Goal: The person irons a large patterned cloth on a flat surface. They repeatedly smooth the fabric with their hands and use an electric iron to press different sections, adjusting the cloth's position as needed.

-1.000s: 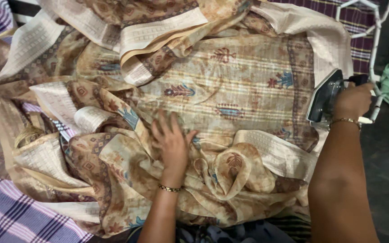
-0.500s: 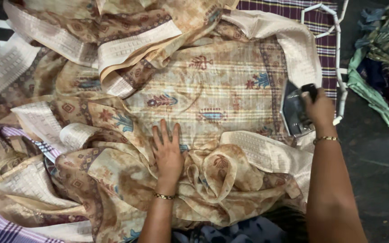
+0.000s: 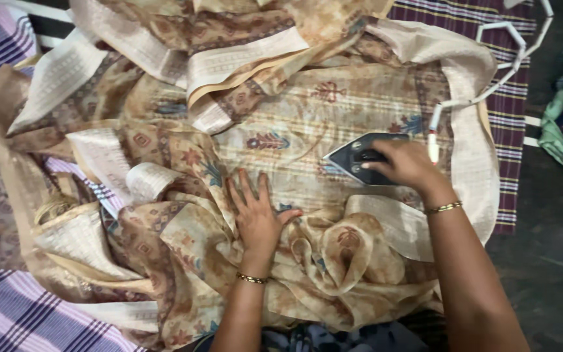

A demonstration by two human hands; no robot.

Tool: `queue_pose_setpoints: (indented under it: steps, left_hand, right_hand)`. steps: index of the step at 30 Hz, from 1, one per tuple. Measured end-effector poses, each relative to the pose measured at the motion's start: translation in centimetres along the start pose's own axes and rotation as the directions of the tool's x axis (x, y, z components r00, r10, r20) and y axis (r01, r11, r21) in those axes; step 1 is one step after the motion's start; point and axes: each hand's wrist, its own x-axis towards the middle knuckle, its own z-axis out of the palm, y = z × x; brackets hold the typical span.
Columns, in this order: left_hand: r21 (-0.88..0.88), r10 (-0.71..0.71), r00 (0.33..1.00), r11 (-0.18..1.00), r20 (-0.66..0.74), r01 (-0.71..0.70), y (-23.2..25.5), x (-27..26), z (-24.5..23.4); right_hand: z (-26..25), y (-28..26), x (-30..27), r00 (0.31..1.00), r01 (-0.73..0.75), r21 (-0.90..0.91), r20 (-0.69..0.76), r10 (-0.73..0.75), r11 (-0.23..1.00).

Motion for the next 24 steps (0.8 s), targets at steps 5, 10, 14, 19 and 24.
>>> queue_pose_setpoints:
  steps: [5,10,14,19,24]
  left_hand:
    - [0.042,-0.104,0.994,0.994,-0.028,0.105,-0.8,0.1,-1.2]
    - [0.083,-0.297,0.939,0.954,0.173,0.287,-1.2,0.7,-2.0]
    - [0.035,-0.379,0.912,0.925,0.157,0.379,-2.8,1.2,-2.0]
    - [0.057,-0.380,0.921,0.925,0.084,0.377,-5.5,0.2,-2.6]
    - [0.092,-0.351,0.936,0.933,0.030,0.347,-7.2,-1.5,-2.8]
  right_hand:
    - [0.2,-6.6,4.6,0.972,0.226,-0.021,0.069,-0.224,0.974]
    - [0.8,-10.1,8.5,0.901,0.431,-0.033,0.073,-0.428,0.902]
    - [0.9,-11.8,11.6,0.892,0.452,-0.100,0.084,-0.445,0.886]
    - [0.9,-13.2,15.8,0.900,0.414,-0.185,-0.064,-0.432,0.891]
    - [2.2,-14.2,19.7,0.938,0.262,-0.178,-0.184,-0.294,0.948]
